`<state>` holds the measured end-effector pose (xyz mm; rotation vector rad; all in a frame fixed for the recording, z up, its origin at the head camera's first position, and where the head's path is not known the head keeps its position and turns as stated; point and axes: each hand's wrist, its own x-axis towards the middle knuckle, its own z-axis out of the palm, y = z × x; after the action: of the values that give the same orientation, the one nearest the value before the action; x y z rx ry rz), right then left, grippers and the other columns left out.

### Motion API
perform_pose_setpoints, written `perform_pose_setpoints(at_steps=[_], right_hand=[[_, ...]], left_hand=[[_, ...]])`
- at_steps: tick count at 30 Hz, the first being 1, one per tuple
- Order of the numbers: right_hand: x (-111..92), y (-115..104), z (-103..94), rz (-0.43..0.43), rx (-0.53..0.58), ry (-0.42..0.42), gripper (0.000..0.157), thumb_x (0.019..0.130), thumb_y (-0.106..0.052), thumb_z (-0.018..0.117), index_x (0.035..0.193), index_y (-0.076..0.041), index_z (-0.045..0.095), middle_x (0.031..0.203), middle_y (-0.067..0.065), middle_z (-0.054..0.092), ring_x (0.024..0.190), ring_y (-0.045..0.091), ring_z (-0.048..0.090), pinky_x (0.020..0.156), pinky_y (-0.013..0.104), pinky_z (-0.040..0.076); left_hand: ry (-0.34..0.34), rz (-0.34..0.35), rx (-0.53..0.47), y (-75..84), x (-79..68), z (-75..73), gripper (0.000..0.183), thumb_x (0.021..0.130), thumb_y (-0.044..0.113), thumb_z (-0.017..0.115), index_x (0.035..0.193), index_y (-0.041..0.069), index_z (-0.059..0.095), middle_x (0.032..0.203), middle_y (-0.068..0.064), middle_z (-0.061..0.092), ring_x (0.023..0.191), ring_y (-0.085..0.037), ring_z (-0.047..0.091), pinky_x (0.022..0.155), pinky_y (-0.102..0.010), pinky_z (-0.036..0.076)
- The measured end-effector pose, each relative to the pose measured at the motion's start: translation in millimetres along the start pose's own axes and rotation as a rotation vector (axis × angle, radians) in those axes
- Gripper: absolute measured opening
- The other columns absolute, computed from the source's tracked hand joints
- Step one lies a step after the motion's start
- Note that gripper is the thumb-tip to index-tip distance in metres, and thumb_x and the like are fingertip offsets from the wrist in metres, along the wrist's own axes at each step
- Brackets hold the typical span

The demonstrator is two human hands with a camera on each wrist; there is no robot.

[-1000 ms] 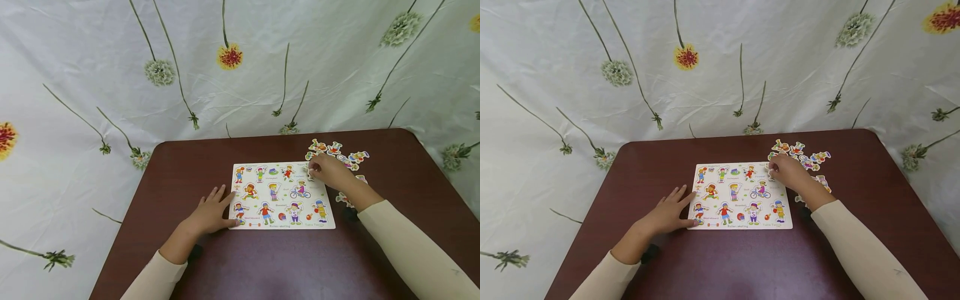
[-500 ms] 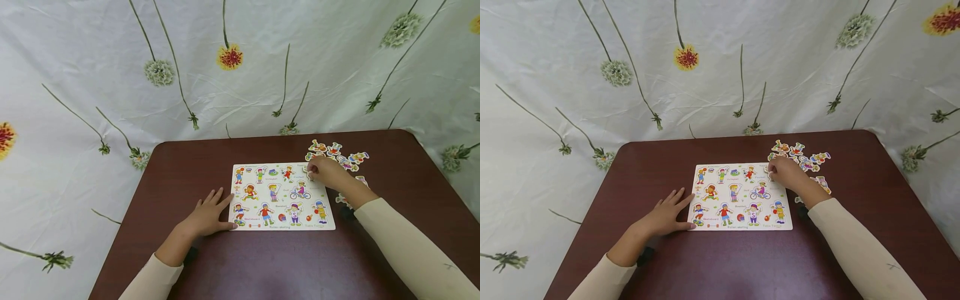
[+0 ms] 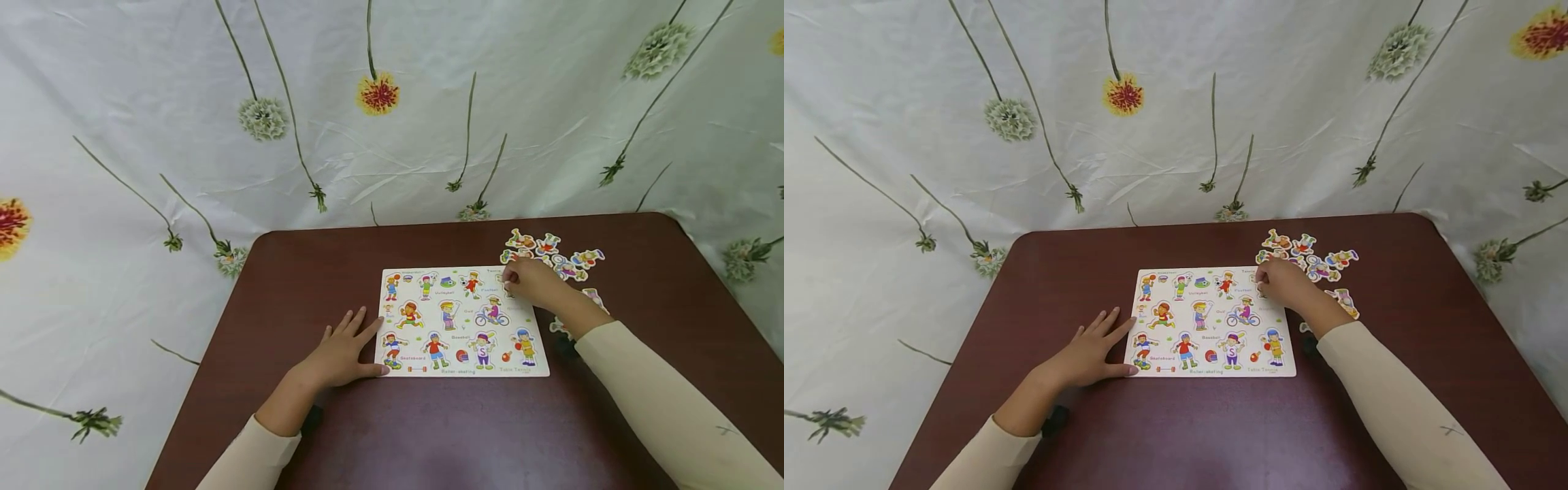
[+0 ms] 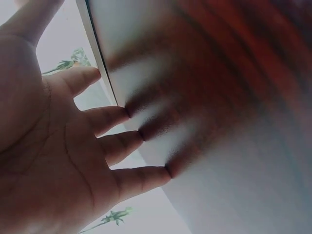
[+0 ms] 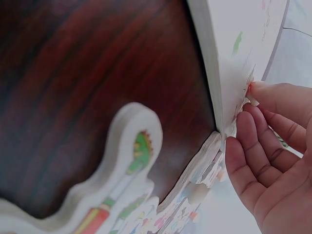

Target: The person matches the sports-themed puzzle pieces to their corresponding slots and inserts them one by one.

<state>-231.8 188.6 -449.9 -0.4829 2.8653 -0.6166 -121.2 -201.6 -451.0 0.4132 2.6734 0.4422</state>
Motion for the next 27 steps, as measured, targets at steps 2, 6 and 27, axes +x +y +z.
perform_pose_setpoints(at_steps=[2, 6, 27], right_hand=[[0, 1, 0.2, 0.009, 0.007, -0.006, 0.007, 0.095, -0.01, 0.069, 0.096, -0.004, 0.07, 0.092, 0.011, 0.066, 0.08, 0.022, 0.058, 0.074, 0.038, 0.05], [0, 1, 0.0, 0.009, 0.01, -0.003, 0.007, 0.095, -0.01, 0.069, 0.097, -0.004, 0.07, 0.093, 0.011, 0.066, 0.082, 0.022, 0.059, 0.075, 0.039, 0.05], [-28, 17, -15.2, 0.048, 0.293, 0.028, 0.027, 0.101, -0.019, 0.061, 0.12, -0.001, 0.065, 0.113, 0.017, 0.068, 0.105, 0.032, 0.065, 0.085, 0.042, 0.054]], left_hand=[[-0.002, -0.001, 0.002, -0.8, 0.3, 0.4, 0.094, 0.085, 0.06, 0.073, 0.161, 0.028, 0.029, 0.171, -0.014, 0.01, 0.158, -0.041, 0.006, 0.118, -0.074, 0.012], [-0.003, 0.0, -0.002, -2.1, -0.5, -0.8, 0.095, 0.084, 0.06, 0.074, 0.161, 0.028, 0.029, 0.171, -0.014, 0.011, 0.158, -0.04, 0.007, 0.119, -0.073, 0.012], [0.001, 0.015, 0.03, -3.6, -2.5, -1.4, 0.099, 0.08, 0.06, 0.078, 0.161, 0.028, 0.031, 0.171, -0.015, 0.014, 0.158, -0.041, 0.011, 0.119, -0.071, 0.015]])
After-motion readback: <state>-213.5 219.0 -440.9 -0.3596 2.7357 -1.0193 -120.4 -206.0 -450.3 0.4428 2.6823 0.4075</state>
